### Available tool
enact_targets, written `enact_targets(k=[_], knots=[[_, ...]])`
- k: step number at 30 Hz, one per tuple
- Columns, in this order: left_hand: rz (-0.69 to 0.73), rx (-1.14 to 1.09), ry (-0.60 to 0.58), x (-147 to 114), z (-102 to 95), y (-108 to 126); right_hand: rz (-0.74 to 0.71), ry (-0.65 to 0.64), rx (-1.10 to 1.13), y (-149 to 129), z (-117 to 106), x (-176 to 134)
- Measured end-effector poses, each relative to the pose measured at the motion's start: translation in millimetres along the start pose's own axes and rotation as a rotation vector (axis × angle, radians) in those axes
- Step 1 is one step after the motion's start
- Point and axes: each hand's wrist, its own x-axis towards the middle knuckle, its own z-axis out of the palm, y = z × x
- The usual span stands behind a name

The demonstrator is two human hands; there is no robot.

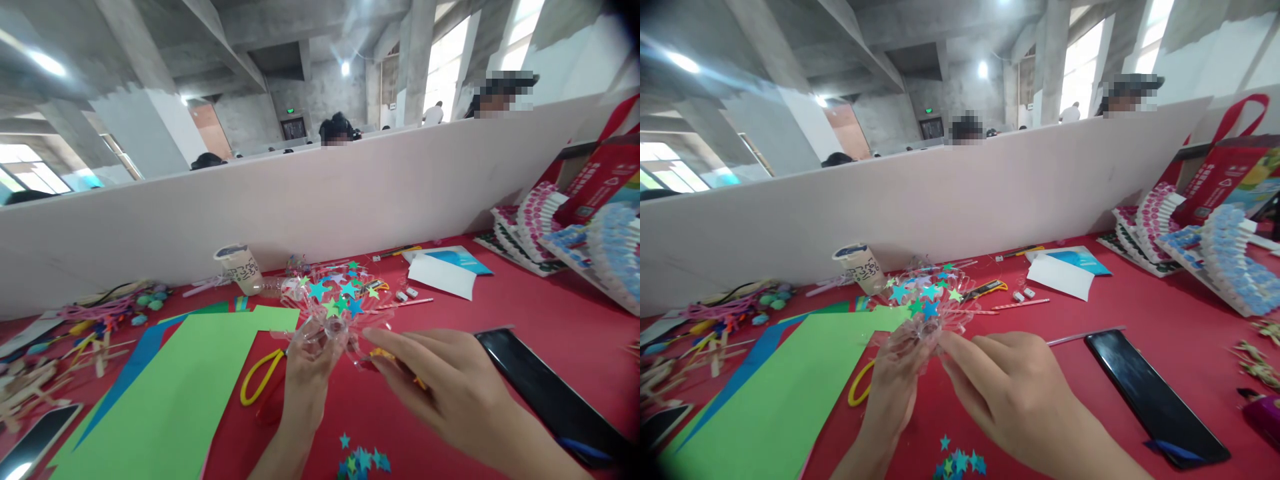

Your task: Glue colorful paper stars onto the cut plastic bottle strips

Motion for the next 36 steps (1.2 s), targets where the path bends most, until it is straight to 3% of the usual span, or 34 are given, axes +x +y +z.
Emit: enact_targets(k=[3,9,20,27,36], knots=[[-0.004,-0.011,0.037,1,-2.5,-2,-0.011,0.009,-0.014,0,0,-1],[0.022,0.025,-0.051,2,-3.4,-3,-0.027,0.020,0.007,-3,-6,1],[0.040,0.037,-0.072,1,-3.7,-1,-0.042,0.058,-0.052,-2,-7,1],[0.020,0.033,-0.038,0,-0.5,0,-0.034,0.118,-0.036,-3,-9,2],[0.023,0.045,-0.080,1,-3.4,0,-0.058,0.071,-0.099,-1,-6,0]])
